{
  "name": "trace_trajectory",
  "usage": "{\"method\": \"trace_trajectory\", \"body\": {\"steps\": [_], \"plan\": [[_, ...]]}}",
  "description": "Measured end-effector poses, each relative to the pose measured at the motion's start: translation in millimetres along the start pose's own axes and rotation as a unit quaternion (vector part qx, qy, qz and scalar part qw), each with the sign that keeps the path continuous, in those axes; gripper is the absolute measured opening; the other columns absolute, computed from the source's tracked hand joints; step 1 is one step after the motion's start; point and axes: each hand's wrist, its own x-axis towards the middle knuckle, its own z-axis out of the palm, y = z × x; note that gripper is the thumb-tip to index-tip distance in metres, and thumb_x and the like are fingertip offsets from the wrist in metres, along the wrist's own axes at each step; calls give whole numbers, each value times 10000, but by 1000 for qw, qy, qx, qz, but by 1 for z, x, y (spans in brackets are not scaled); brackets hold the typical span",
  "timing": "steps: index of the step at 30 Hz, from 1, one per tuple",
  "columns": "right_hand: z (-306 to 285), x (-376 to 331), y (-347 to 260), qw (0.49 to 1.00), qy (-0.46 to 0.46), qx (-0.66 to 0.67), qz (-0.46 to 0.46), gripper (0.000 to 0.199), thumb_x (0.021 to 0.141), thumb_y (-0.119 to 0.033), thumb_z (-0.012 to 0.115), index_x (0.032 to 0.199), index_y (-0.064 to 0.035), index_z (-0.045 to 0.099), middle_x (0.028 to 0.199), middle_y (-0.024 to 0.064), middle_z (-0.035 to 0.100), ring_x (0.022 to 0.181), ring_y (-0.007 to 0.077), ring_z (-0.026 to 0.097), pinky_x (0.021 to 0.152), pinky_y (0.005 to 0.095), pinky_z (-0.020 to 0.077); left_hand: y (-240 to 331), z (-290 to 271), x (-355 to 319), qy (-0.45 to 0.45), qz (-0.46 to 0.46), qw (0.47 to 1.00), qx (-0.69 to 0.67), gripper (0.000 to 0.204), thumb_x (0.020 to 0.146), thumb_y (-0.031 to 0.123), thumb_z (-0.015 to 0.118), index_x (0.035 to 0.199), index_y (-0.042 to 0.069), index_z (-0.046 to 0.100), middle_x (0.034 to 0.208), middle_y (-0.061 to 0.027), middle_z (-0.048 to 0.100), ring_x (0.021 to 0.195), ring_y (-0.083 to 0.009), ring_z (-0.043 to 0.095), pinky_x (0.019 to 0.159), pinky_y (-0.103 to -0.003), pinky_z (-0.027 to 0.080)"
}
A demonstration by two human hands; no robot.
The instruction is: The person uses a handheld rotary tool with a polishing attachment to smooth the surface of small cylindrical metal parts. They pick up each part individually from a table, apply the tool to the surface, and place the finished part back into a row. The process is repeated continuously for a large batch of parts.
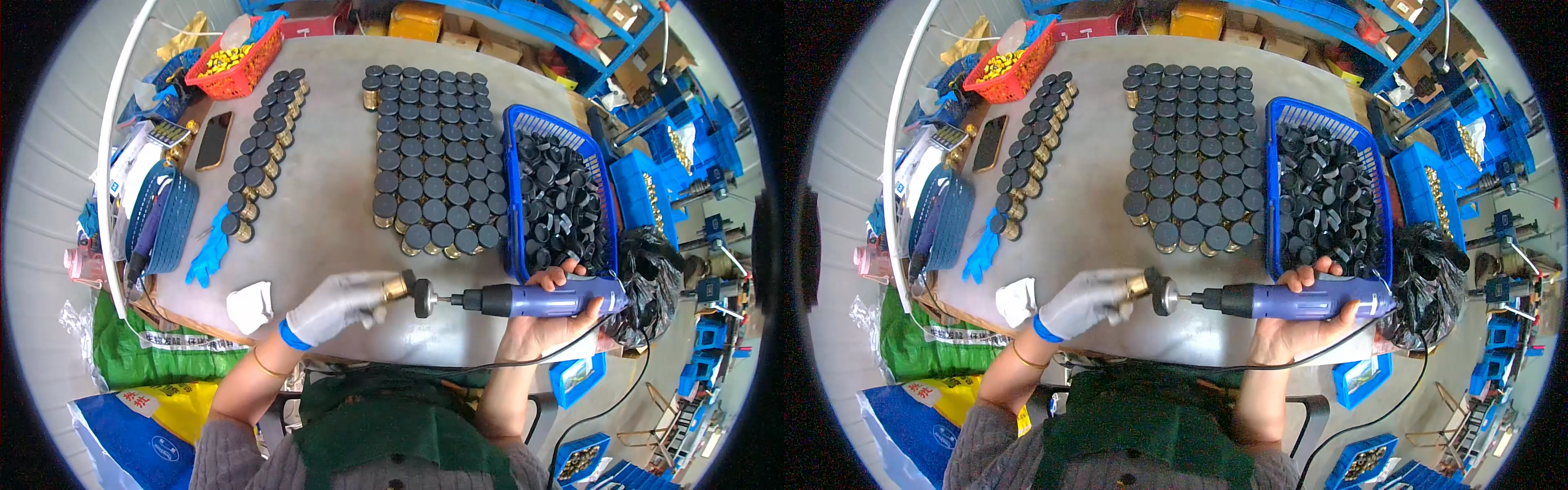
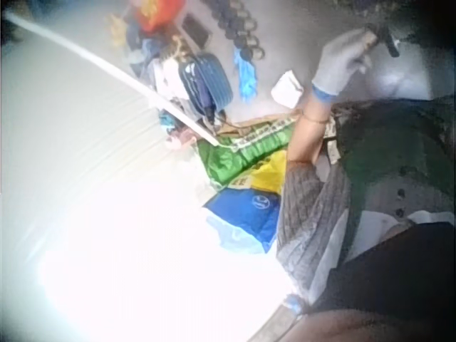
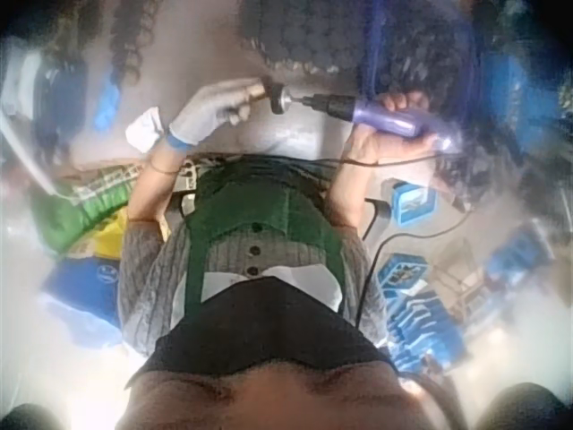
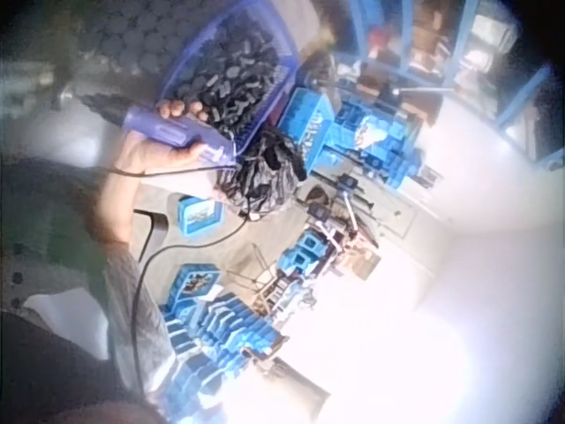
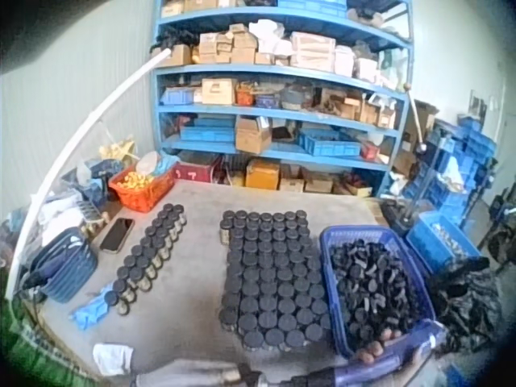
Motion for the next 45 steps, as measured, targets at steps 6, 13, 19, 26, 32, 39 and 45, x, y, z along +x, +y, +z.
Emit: {"method": "trace_trajectory", "body": {"steps": [6, 13, 19, 26, 32, 39, 45], "plan": [[-5, -3, 7, 997, -20, -8, 68, 428, 805, -441, 574, 974, -56, 489, 883, 90, 547, 655, 171, 489, 592, 268, 412, 11, 30, -4, -19, 85, 707, 702, 384, 765, 428, 621, 864, 57, 635, 728, -131, 636, 681, -302, 630, 616, -386, 484], [-17, -3, 8, 998, -25, -24, 52, 411, 791, -431, 588, 953, -67, 486, 855, 72, 539, 646, 161, 480, 588, 267, 380, 6, 44, -1, 84, 86, 702, 702, 368, 714, 433, 611, 744, 66, 620, 733, -158, 628, 721, -336, 620, 665, -424, 493], [-5, -6, 6, 999, 4, 3, 50, 438, 792, -411, 599, 1017, -54, 481, 943, 97, 565, 729, 189, 543, 591, 284, 470, -2, 37, 2, 103, 98, 706, 694, 335, 682, 412, 651, 749, 84, 639, 753, -145, 634, 709, -323, 621, 655, -418, 492], [-4, 2, -13, 1000, -12, 7, 14, 434, 797, -388, 594, 1043, -50, 480, 1008, 122, 572, 754, 191, 556, 612, 276, 490, 27, 18, -10, 204, 276, 666, 663, 259, 705, 321, 729, 758, 78, 654, 770, -77, 644, 588, -232, 601, 536, -331, 470], [-10, 1, -2, 996, 32, 57, 57, 420, 793, -391, 595, 1002, -43, 491, 955, 120, 573, 755, 181, 550, 619, 270, 490, 13, -1, -14, -74, 53, 953, 287, 426, 742, 189, 716, 1101, 0, 587, 824, 7, 631, 659, -117, 574, 584, -280, 473], [-5, -7, 13, 997, -37, 8, 68, 425, 772, -425, 609, 954, -59, 492, 854, 71, 544, 658, 160, 485, 601, 264, 417, 15, 33, -5, 31, 71, 723, 687, 320, 711, 366, 628, 781, 54, 631, 715, -171, 622, 711, -349, 621, 648, -422, 494], [-14, -9, 20, 997, -30, -24, 71, 435, 764, -426, 614, 959, -59, 486, 865, 73, 544, 659, 159, 486, 592, 267, 410, 12, 35, -7, 100, 79, 703, 699, 302, 722, 383, 609, 748, 82, 630, 713, -153, 627, 692, -343, 619, 628, -428, 500]]}}
